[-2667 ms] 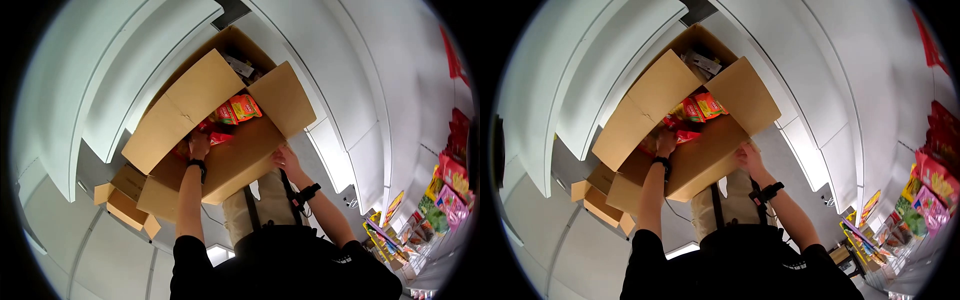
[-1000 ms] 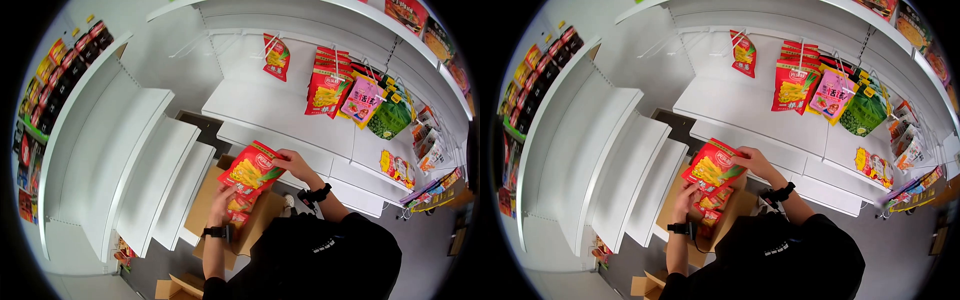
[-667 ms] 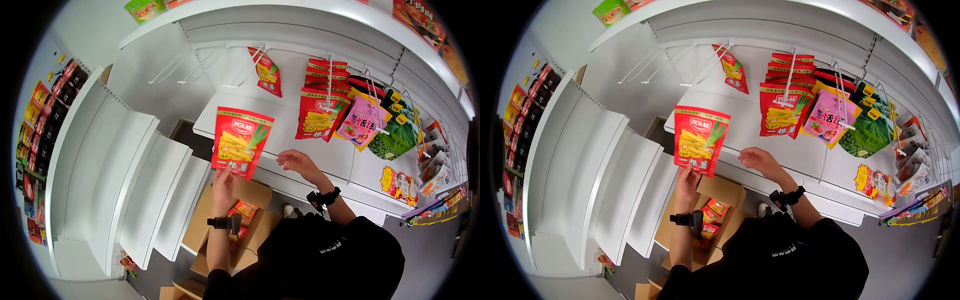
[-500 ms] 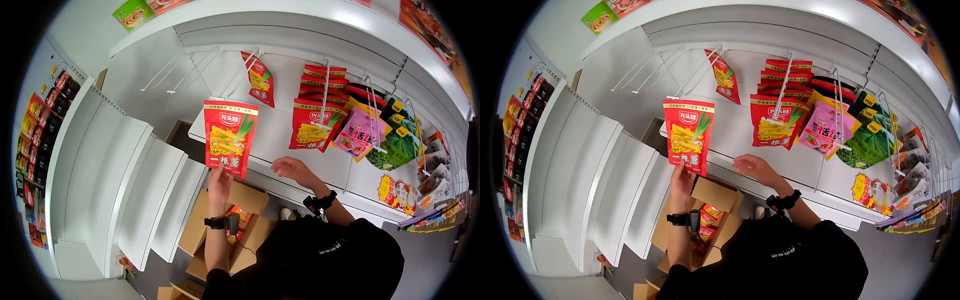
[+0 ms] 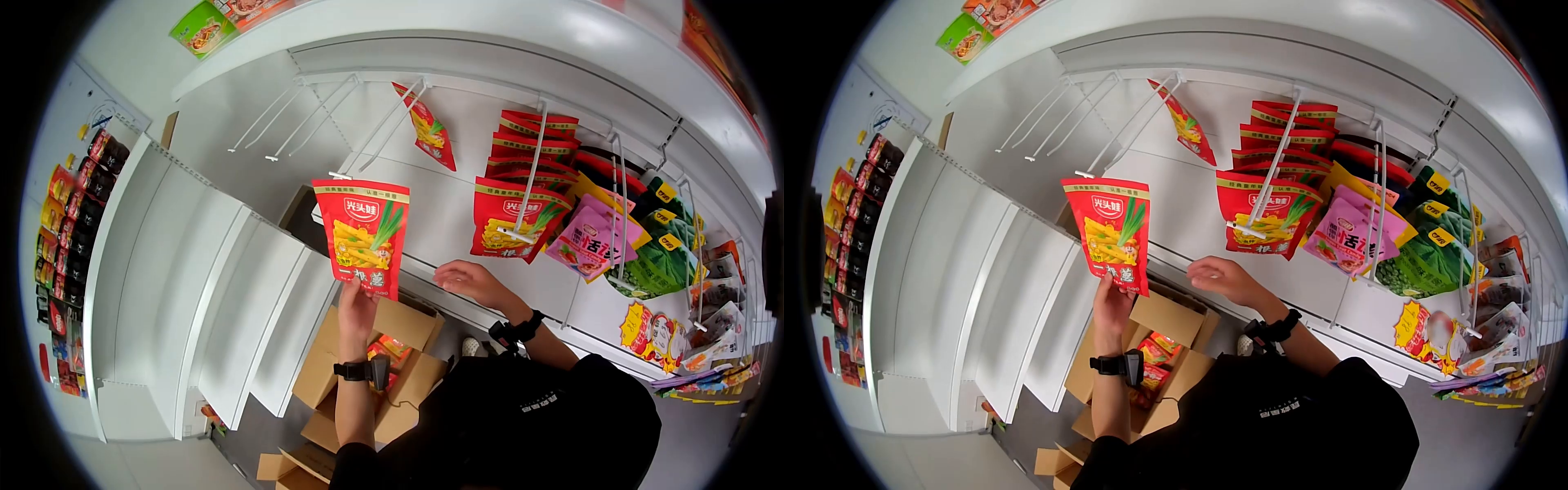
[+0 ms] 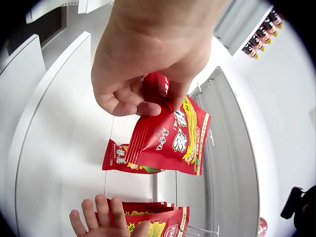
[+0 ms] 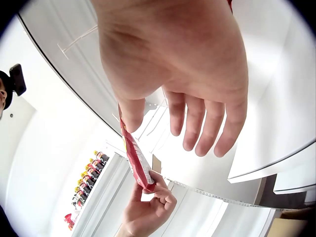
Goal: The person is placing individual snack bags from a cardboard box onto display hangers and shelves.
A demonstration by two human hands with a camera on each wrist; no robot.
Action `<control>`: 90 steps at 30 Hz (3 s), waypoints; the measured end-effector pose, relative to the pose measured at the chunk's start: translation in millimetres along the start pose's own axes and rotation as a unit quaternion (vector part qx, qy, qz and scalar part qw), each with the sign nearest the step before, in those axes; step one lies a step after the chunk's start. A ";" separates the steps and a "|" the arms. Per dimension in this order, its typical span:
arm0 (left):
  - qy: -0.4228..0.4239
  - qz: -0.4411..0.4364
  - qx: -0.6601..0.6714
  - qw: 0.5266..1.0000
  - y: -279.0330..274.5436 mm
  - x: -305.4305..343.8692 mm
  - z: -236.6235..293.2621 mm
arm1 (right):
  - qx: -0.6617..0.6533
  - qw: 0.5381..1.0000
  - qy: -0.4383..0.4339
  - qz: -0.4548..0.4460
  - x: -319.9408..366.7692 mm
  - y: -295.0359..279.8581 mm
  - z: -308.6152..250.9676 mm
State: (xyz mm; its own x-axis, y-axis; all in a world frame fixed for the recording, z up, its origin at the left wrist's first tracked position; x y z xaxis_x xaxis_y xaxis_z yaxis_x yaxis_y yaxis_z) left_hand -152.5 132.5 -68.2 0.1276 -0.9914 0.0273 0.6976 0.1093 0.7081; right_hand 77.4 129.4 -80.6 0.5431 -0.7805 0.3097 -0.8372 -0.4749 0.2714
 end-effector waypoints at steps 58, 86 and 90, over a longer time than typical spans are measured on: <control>-0.098 -0.009 -0.046 0.994 59.1 -155.8 -80.5 | -0.053 0.998 -0.027 0.026 26.1 1.2 -14.2; -0.176 0.110 -0.114 0.972 -124.0 -24.4 -58.2 | -0.047 0.995 0.048 -0.075 0.9 71.2 26.3; -0.160 0.197 -0.089 0.963 -226.6 74.4 -22.7 | -0.014 0.987 0.098 -0.125 -9.9 117.6 38.3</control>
State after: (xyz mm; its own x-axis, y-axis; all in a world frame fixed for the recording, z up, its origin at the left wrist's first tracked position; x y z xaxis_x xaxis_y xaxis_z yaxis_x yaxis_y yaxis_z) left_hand -285.1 35.6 -242.6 0.2040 -0.8388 0.5048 0.7526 0.4641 0.4671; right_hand -28.9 65.7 -86.7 0.7375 -0.5442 0.3999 -0.6741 -0.6294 0.3866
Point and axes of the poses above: each hand's wrist, its own x-axis away from the middle knuckle, its own y-axis out of the palm, z = x × y, the point moved 7 cm from there along -x, towards the middle knuckle, and after that the axes turned 14 degrees about y, right-handed, at the moved point
